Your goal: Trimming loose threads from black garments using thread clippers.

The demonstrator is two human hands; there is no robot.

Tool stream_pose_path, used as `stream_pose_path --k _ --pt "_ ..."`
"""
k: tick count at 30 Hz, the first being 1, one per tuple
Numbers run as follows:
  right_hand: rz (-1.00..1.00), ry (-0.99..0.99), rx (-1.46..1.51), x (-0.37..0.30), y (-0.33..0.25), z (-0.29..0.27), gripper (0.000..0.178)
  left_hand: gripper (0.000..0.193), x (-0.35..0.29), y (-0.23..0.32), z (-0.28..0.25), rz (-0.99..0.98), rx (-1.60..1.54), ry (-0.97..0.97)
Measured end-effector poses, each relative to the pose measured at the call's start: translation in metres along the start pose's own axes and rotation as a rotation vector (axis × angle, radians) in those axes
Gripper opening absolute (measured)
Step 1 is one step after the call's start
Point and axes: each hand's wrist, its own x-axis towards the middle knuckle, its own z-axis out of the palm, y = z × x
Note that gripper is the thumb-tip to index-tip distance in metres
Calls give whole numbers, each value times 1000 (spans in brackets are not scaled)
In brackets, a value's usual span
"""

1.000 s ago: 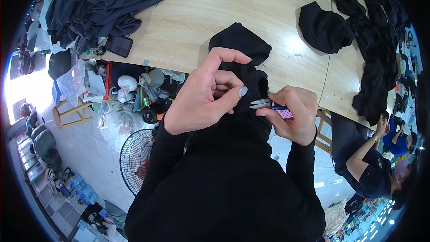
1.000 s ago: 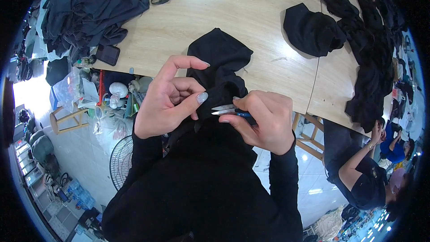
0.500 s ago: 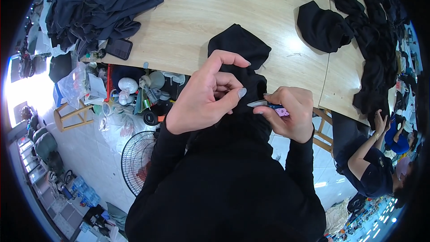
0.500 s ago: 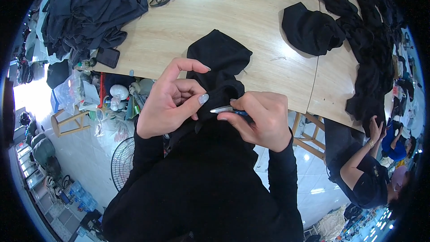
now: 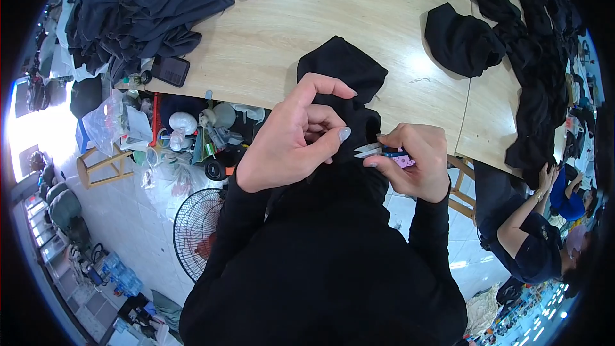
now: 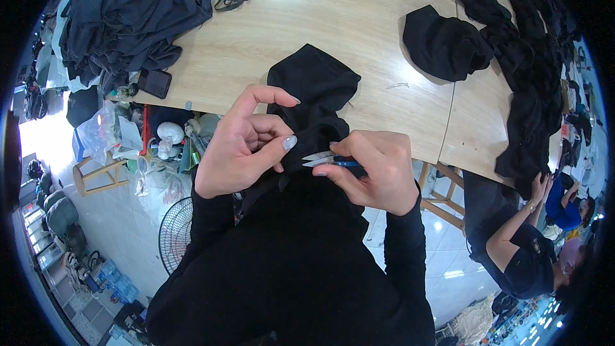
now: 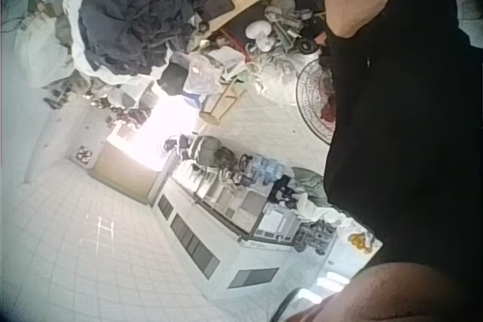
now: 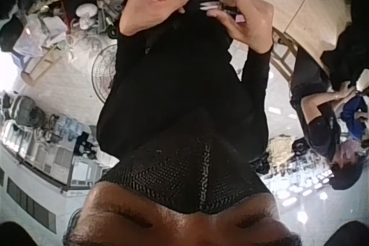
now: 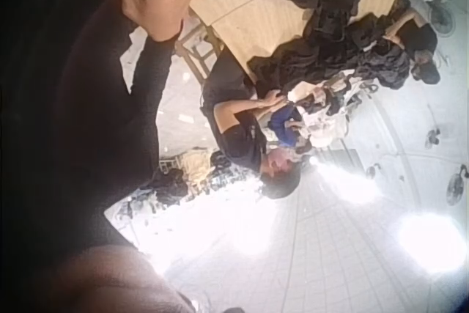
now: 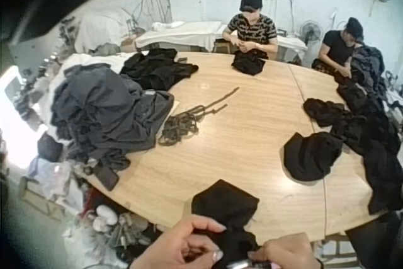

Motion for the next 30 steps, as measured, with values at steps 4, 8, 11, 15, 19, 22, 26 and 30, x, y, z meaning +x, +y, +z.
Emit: stream_pose_path --k 4,8,11,15,19,22,26,30 --pt "5 -23 14 1 0 0 45 47 0 -1 0 -5 -6 2" --pt "32 -17 46 0 0 3 44 47 0 0 -1 -15 4 2" --pt "13 15 38 -2 2 7 43 46 0 -3 -1 -9 -2 5" --pt "39 2 45 -2 -3 8 43 46 -1 -2 -3 -5 20 -10" --pt "30 7 22 -3 -5 9 43 46 -1 -3 -2 -11 10 -20" --pt "23 15 -1 -3 -7 9 43 46 -2 -4 -2 -19 10 -20" --pt "54 63 61 -7 -5 11 42 46 -4 -3 0 -24 11 -19" --pt "30 40 40 -7 -3 9 41 46 -4 -6 1 -15 10 -8"
